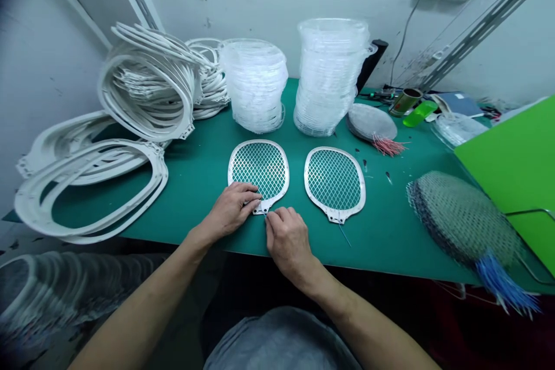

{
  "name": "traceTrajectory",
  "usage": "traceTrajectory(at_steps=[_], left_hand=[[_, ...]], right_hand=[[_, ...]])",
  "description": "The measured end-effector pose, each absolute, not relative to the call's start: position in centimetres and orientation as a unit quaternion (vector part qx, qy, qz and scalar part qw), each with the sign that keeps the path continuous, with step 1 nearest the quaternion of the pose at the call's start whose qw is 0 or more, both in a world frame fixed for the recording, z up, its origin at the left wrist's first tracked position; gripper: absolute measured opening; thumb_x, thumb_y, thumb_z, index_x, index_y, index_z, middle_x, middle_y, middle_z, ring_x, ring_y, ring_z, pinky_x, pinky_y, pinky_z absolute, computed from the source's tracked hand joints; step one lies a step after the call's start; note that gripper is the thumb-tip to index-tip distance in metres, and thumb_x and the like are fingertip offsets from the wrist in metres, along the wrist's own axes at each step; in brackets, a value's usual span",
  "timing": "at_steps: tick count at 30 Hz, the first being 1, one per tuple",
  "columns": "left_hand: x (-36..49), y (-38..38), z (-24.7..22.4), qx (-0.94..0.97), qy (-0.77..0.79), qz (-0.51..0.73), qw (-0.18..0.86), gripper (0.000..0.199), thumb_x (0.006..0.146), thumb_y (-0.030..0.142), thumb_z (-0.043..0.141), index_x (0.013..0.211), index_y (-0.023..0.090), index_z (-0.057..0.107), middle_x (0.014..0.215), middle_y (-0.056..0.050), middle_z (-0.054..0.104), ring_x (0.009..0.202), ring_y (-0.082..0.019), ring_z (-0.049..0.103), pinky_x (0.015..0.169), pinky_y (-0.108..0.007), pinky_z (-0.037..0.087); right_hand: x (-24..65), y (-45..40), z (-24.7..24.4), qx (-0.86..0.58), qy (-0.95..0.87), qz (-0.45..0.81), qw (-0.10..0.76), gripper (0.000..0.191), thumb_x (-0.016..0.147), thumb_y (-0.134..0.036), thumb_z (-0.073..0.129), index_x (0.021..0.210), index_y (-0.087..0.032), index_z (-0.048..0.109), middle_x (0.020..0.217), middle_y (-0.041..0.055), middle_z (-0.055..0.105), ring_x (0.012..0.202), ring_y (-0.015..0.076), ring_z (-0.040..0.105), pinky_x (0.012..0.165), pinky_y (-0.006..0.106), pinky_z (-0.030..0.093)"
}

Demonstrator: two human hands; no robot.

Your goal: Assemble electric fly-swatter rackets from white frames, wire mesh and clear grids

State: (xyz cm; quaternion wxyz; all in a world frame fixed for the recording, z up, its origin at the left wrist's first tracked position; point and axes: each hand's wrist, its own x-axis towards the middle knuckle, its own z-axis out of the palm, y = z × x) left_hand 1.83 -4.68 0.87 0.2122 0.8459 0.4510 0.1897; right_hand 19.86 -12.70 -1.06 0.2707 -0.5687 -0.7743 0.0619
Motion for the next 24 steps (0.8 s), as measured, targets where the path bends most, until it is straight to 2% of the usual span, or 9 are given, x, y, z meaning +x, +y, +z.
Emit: traceTrajectory(at_steps=[8,15,24], left_hand=[[0.9,-4.2,1.5,0.863,0.417,0.158,0.236,0.028,0.104,0.031,0.052,0.116,0.022,0.076,0.129,-0.005,0.07,0.122,-0.025,0.058,0.105,-0.044,0.046],[1.3,-4.0,2.0,0.859,0.44,0.133,0.226,0.026,0.098,0.036,0.063,0.116,0.023,0.077,0.127,-0.007,0.07,0.119,-0.029,0.06,0.101,-0.047,0.049],[2.3,-3.5,2.7,0.867,0.445,0.115,0.194,0.018,0.093,0.027,0.066,0.099,0.023,0.082,0.113,-0.008,0.074,0.107,-0.029,0.064,0.093,-0.046,0.053]], right_hand=[[18.4,-12.6,-0.9,-0.538,-0.765,0.132,0.329,0.022,0.102,-0.016,0.05,0.093,-0.019,0.069,0.078,0.0046,0.061,0.074,0.0184,0.054,0.07,0.03,0.044],[18.3,-12.8,-1.5,-0.531,-0.791,0.094,0.29,0.023,0.102,-0.014,0.047,0.1,-0.017,0.07,0.083,0.0072,0.063,0.078,0.0204,0.054,0.072,0.033,0.044],[18.4,-12.8,-1.4,-0.537,-0.808,0.086,0.227,0.023,0.099,-0.01,0.046,0.103,-0.016,0.068,0.087,0.0081,0.062,0.08,0.0218,0.051,0.073,0.035,0.042]])
